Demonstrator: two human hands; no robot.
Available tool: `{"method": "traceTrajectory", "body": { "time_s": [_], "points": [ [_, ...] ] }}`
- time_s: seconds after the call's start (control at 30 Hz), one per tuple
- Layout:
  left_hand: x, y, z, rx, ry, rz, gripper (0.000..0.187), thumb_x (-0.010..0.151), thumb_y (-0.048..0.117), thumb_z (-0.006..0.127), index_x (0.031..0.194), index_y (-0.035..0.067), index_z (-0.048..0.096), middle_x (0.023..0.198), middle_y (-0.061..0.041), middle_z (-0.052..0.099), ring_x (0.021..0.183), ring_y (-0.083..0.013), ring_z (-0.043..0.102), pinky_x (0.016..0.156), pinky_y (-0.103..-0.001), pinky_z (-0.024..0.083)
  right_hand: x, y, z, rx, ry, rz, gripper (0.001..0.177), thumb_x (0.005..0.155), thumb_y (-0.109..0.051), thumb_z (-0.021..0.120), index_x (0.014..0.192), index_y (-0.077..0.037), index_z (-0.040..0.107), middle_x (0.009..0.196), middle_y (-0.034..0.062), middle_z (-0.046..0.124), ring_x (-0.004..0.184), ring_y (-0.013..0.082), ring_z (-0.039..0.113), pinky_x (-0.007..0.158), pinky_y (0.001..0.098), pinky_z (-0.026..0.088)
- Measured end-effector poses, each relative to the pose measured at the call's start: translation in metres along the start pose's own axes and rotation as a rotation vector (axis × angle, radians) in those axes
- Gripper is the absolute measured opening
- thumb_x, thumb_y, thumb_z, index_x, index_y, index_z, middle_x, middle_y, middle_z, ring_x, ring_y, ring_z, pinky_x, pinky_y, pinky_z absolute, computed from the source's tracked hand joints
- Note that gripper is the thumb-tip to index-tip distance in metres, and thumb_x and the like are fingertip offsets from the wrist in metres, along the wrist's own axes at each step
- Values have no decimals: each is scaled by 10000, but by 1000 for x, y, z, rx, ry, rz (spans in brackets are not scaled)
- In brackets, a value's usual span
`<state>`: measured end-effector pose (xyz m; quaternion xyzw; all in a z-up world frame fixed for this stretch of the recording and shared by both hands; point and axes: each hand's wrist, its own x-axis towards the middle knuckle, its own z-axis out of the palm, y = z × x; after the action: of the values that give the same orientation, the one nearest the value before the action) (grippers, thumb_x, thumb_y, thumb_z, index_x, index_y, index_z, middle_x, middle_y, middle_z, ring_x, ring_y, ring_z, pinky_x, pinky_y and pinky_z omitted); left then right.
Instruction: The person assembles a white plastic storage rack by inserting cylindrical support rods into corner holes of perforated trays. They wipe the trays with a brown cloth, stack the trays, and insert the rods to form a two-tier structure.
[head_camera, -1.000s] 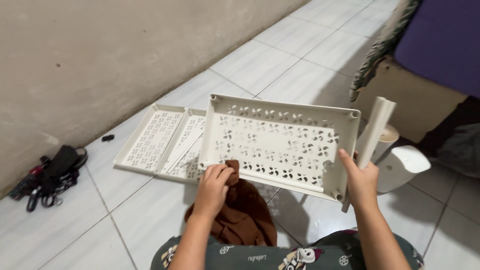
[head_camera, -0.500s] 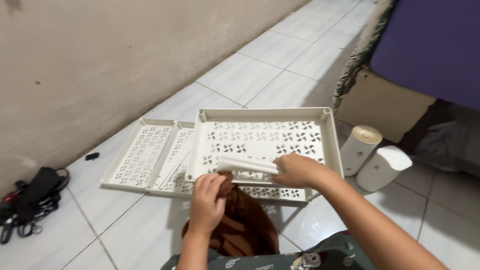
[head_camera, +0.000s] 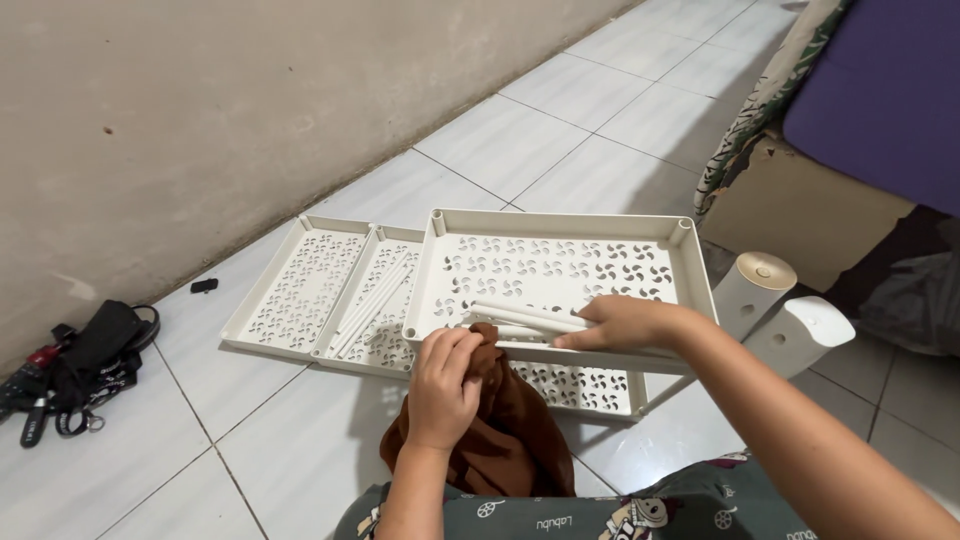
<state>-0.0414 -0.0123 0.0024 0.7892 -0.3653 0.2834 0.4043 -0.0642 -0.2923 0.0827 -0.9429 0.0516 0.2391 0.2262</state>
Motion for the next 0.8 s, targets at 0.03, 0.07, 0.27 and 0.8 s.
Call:
{"method": "traceTrajectory", "body": {
  "time_s": [0.03, 0.07, 0.27, 0.8],
  "points": [
    [0, 0, -1, -8, 3, 3, 456, 690, -52, 670, 1135, 45, 652, 1168, -116, 653, 1170, -351, 590, 1008, -454, 497, -2, 3, 0, 23, 12, -47, 753, 778, -676, 677, 1176, -40, 744, 1008, 171, 774, 948, 280, 765, 874, 386, 582],
    [-1, 0, 0, -16, 6, 6, 455, 688, -48, 673, 1133, 44, 654, 1169, -119, 654, 1167, -353, 591, 1009, -454, 496, -5, 6, -2, 47, 24, -94, 770, 768, -679, 682, 1197, -42, 736, 1027, 167, 773, 961, 273, 765, 888, 381, 581],
    [0, 4, -1, -80, -14, -70, 466, 661, 48, 775, 1097, 45, 612, 1158, -122, 622, 1175, -356, 553, 1027, -451, 463, -27, 9, -16, 275, 45, 83, 615, 819, -549, 728, 1074, 8, 776, 788, 158, 737, 610, 205, 657, 566, 349, 550],
    [-23, 15, 18, 153, 38, 16, 434, 675, -148, 674, 1057, 57, 654, 1105, -65, 643, 1132, -317, 566, 1009, -420, 496, -77, 116, 22, 680, 900, 506, 527, 862, -407, 845, 1019, 70, 682, 790, 167, 649, 628, 233, 618, 567, 370, 514]
  ]
}}
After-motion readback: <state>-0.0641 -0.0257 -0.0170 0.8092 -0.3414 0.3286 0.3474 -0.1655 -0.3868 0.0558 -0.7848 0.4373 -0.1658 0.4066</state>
